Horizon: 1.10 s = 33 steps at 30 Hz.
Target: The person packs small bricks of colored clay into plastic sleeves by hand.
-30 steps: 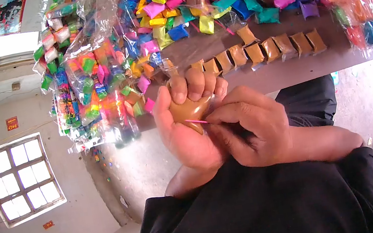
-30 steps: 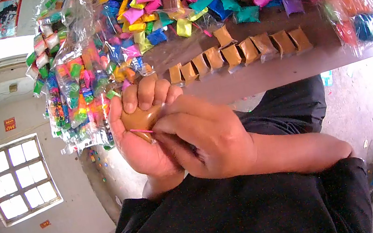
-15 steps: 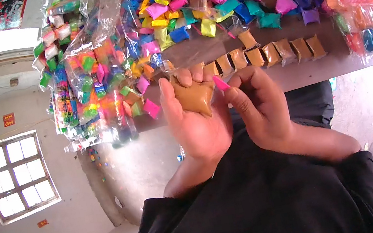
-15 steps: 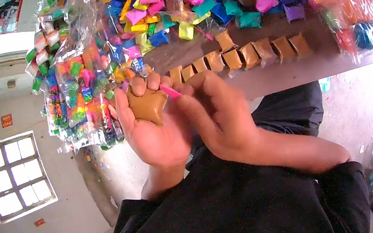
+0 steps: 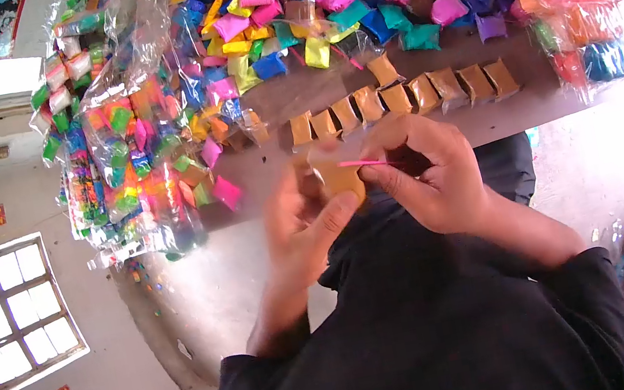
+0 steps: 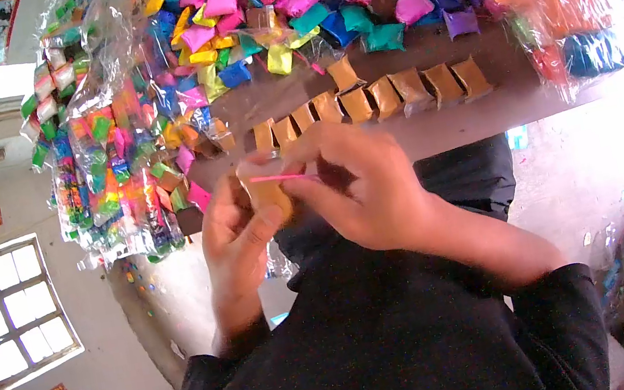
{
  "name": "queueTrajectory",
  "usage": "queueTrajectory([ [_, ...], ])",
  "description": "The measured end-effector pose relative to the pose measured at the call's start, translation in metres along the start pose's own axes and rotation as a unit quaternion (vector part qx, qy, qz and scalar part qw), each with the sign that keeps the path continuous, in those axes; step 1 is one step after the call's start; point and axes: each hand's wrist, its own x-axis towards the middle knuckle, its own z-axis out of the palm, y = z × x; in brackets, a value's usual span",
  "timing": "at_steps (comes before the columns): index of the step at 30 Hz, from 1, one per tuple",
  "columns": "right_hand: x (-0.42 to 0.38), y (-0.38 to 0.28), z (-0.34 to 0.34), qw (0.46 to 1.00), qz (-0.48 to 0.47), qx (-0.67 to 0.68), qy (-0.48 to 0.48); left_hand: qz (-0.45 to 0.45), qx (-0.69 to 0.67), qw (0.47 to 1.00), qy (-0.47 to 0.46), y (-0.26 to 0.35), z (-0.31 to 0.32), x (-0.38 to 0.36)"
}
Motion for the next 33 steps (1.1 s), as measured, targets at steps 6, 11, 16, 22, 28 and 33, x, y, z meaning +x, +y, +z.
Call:
queueTrajectory([
  [6, -0.005, 0.006, -0.001, 0.978, -0.15, -0.146, 0.0, -0.082, -0.053, 0.99, -0.105, -0.015, -0.004, -0.012],
  [11, -0.028, -0.023, -0.001, 0.979, 0.007, -0.204, 0.002, 0.005, 0.089, 0.996, 0.024, -0.023, 0.014, -0.024],
  [16, -0.034, -0.026, 0.01, 0.985, 0.004, -0.172, -0.022, 0.103, 0.169, 0.98, 0.036, -0.036, 0.015, -0.024],
  [22, -0.035, -0.021, 0.012, 0.979, -0.038, -0.2, 0.005, 0.109, 0.201, 0.973, 0.033, -0.029, 0.019, -0.021],
  [28, -0.032, -0.022, 0.015, 0.978, -0.077, -0.195, 0.002, 0.145, 0.231, 0.962, 0.013, -0.043, 0.019, -0.017],
  [33, -0.03, -0.021, 0.013, 0.977, -0.056, -0.207, -0.003, 0.147, 0.295, 0.943, 0.045, -0.041, 0.02, -0.018],
])
